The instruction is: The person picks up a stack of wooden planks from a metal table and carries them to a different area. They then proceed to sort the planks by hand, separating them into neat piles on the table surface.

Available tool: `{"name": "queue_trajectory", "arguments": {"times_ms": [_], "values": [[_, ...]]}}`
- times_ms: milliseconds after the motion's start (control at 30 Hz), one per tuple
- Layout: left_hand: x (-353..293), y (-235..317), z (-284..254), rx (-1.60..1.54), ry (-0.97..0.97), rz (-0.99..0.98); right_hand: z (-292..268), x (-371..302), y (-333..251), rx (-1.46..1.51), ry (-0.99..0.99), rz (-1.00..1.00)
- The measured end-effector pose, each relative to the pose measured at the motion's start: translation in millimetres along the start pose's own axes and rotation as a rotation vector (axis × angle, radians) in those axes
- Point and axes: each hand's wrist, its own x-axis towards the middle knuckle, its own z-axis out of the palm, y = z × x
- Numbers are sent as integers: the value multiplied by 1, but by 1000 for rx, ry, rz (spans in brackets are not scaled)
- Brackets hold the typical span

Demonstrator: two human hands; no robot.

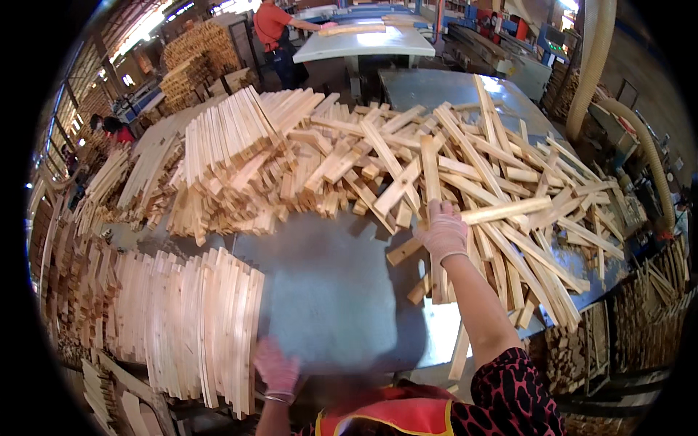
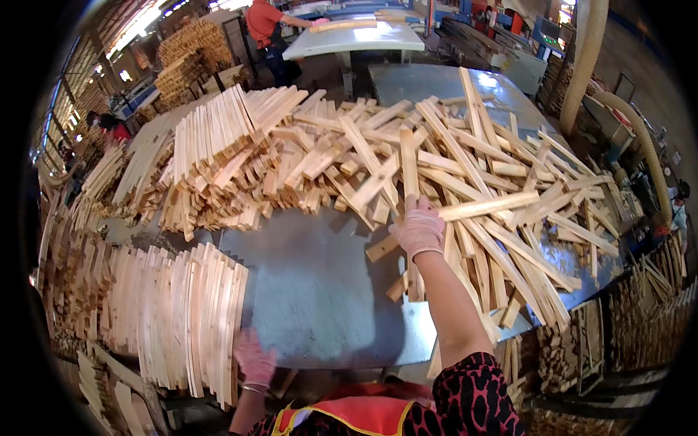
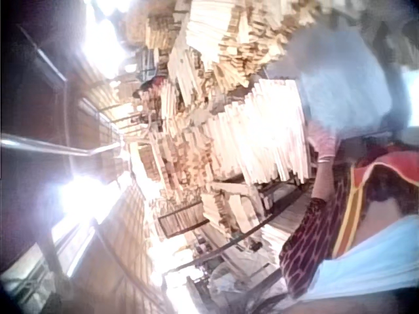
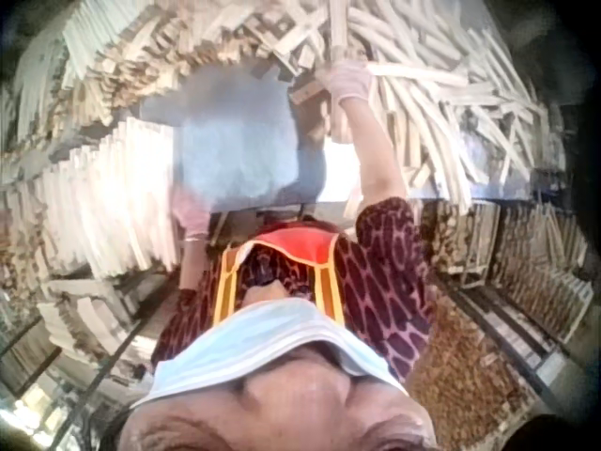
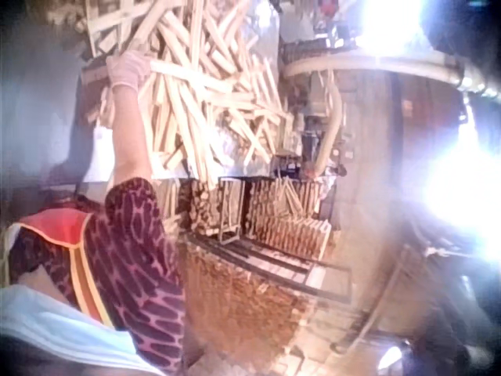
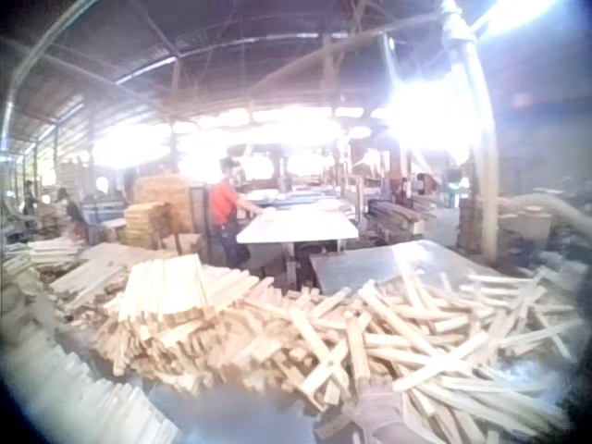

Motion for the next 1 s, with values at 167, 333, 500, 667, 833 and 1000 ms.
{"name": "queue_trajectory", "arguments": {"times_ms": [167,333,500,667,833,1000], "values": [[1,96,-65,-428,-156,429,-20,45,24,169,-9,135],[-26,90,-64,-364,-178,377,35,1,0,104,-232,61],[-27,67,-53,-472,-182,388,96,-144,-38,371,-339,-91],[-4,80,-89,-809,-191,396,103,-237,-119,1147,-554,-54],[4,40,-21,-1179,-140,157,103,-256,-139,939,-275,-351],[-2,-53,-7,-83,-133,97,82,-138,-25,345,425,46]]}}
